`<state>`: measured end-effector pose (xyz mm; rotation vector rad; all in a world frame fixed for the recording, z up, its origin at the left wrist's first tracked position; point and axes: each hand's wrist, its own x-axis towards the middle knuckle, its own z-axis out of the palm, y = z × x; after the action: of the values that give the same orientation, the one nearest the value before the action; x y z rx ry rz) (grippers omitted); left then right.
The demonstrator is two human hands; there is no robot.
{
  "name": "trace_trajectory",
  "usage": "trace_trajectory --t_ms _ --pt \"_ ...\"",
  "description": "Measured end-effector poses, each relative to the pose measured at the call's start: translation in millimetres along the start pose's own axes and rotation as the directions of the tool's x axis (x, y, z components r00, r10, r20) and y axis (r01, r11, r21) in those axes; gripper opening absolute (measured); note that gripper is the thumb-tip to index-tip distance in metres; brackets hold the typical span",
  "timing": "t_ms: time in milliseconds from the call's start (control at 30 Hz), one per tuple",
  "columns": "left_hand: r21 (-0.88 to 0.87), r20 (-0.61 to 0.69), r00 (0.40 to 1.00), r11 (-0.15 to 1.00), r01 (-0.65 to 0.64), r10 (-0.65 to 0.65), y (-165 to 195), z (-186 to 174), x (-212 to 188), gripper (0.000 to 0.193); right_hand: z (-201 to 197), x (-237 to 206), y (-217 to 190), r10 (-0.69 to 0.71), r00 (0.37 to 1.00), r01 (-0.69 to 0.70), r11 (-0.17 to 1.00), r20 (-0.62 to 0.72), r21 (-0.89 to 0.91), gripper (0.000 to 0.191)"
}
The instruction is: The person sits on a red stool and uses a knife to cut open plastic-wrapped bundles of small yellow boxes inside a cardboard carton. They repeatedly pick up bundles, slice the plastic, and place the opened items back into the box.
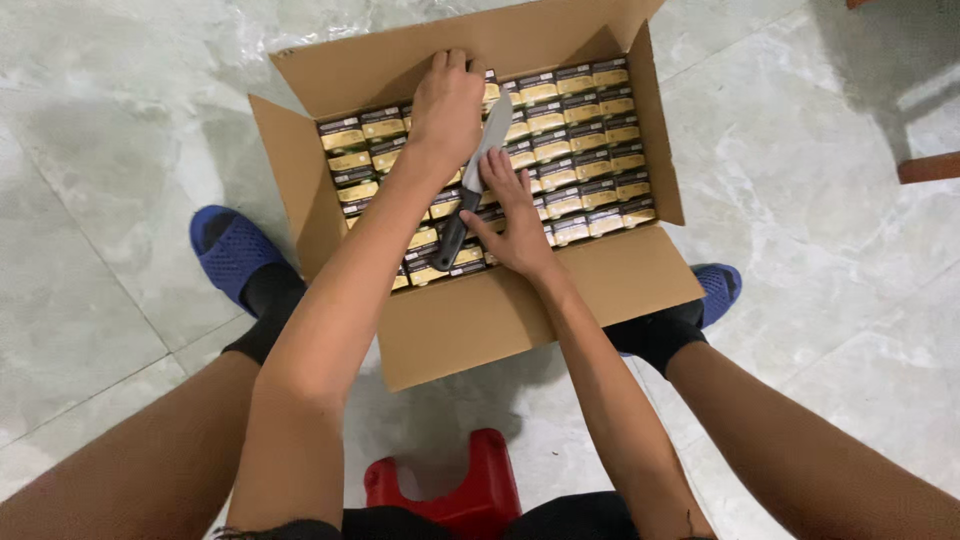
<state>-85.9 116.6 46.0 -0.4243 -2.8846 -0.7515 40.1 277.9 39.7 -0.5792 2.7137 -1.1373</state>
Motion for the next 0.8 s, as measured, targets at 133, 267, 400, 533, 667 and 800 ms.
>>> trace_trajectory --t_ms 133,267,400,533,667,800 --pt "-0.032 0.032 0.998 0.998 0.06 -0.059 -12.5 12.0 4.6 0.031 -7.0 1.9 5.0 0.026 0.999 -0.03 0.995 0.044 0.09 0.076" --pt "0.031 -0.007 0.999 0.999 0.04 -0.039 -20.4 15.4 5.8 0.029 0.4 -0.2 7.3 0.028 1.0 -0.029 0.997 0.003 0.066 0.074" --pt "0.138 -0.021 1.0 0.99 0.005 -0.002 -12.9 7.5 4.6 0.032 5.8 1.2 13.2 0.005 1.0 -0.004 0.999 -0.019 0.048 0.073" --pt "0.269 0.031 0.997 0.96 -0.07 0.064 -7.2 -10.8 2.2 0.04 7.2 -0.3 18.2 0.006 0.999 -0.003 0.999 -0.052 0.045 0.07" --pt "0.351 -0.02 0.963 0.903 -0.246 0.27 -1.3 -10.7 -4.5 0.033 10.5 -0.7 19.9 0.016 0.997 -0.014 0.999 -0.071 0.032 0.07" --pt "0.186 0.089 0.972 0.956 -0.228 0.215 -6.2 5.3 -5.0 0.022 10.1 -1.9 20.7 0.031 0.998 -0.029 0.999 -0.062 0.023 0.069"
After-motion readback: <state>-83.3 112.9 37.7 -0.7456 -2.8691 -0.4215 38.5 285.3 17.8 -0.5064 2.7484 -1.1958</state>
